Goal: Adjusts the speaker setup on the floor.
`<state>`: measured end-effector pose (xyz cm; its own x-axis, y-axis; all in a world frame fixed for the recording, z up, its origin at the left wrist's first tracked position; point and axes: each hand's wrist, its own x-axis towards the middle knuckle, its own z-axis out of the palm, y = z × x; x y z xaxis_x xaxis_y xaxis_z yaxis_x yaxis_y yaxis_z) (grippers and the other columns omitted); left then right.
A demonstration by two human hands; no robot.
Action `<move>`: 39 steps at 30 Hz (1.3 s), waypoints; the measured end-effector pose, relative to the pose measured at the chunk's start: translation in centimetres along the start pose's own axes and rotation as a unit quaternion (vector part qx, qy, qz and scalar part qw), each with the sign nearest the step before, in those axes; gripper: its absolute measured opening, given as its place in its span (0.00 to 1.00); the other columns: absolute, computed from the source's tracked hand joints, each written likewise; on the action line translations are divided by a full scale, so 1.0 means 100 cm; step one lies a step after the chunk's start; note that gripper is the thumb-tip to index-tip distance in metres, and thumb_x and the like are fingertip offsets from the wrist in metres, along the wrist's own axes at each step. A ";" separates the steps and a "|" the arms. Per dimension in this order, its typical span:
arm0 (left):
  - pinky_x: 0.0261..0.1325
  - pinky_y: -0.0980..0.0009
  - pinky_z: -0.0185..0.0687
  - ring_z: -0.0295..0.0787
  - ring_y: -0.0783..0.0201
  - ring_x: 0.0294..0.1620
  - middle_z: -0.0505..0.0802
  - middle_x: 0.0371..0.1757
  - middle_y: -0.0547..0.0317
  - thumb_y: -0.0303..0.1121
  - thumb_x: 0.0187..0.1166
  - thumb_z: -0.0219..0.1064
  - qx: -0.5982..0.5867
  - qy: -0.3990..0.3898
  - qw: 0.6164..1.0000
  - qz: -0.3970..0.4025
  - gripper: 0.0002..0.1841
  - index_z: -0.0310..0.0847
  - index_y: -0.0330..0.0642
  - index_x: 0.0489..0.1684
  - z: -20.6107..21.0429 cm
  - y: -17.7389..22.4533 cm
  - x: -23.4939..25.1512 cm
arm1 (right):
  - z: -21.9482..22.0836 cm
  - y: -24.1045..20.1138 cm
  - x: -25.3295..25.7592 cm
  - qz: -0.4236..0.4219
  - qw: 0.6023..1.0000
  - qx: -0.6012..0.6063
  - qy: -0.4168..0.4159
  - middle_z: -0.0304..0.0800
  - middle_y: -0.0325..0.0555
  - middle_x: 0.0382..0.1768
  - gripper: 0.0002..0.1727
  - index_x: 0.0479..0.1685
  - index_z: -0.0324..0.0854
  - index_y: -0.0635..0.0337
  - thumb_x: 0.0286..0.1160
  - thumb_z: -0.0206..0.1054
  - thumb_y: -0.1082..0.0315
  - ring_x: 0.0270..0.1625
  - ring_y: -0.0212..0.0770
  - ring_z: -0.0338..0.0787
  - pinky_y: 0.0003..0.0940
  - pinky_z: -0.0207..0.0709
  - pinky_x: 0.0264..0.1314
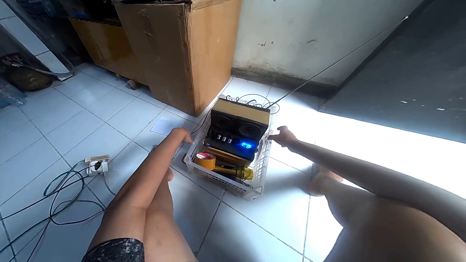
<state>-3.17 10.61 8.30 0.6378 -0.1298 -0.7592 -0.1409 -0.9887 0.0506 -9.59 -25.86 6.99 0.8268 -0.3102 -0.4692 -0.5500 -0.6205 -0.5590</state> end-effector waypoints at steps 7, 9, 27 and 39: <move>0.55 0.55 0.79 0.84 0.50 0.46 0.86 0.49 0.36 0.29 0.87 0.61 0.070 -0.005 0.998 -0.003 0.16 0.76 0.18 0.57 0.013 0.037 -0.017 | 0.012 0.002 -0.001 0.038 0.995 0.022 -0.093 0.85 0.53 0.38 0.20 0.73 0.68 0.73 0.89 0.59 0.71 0.28 0.32 0.87 0.26 0.83 0.34; 0.54 0.56 0.78 0.84 0.52 0.44 0.87 0.46 0.38 0.28 0.86 0.61 0.074 -0.008 0.997 -0.003 0.14 0.78 0.19 0.53 0.014 0.035 -0.015 | 0.011 0.001 -0.002 0.048 0.993 0.041 -0.095 0.84 0.51 0.35 0.19 0.71 0.69 0.73 0.88 0.59 0.71 0.26 0.31 0.85 0.25 0.82 0.33; 0.54 0.59 0.76 0.88 0.59 0.47 0.94 0.43 0.51 0.46 0.76 0.74 0.102 -0.108 0.987 -0.069 0.19 0.90 0.36 0.48 0.040 -0.007 -0.034 | 0.024 0.010 -0.047 0.107 0.956 0.021 -0.273 0.89 0.46 0.28 0.09 0.55 0.76 0.69 0.87 0.59 0.72 0.28 0.36 0.92 0.30 0.86 0.36; 0.55 0.60 0.77 0.87 0.61 0.49 0.93 0.45 0.54 0.40 0.74 0.77 0.012 -0.126 0.991 -0.035 0.15 0.89 0.40 0.50 0.053 -0.034 -0.034 | 0.028 0.011 -0.054 0.107 0.948 0.006 -0.301 0.89 0.46 0.27 0.07 0.51 0.78 0.68 0.84 0.64 0.72 0.28 0.38 0.93 0.31 0.88 0.37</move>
<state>-8.89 14.76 7.25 0.4376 -0.0351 -0.8985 -0.1224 -0.9923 -0.0209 -14.98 -22.86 6.97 0.4805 0.0411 -0.8760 -0.7026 -0.5798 -0.4125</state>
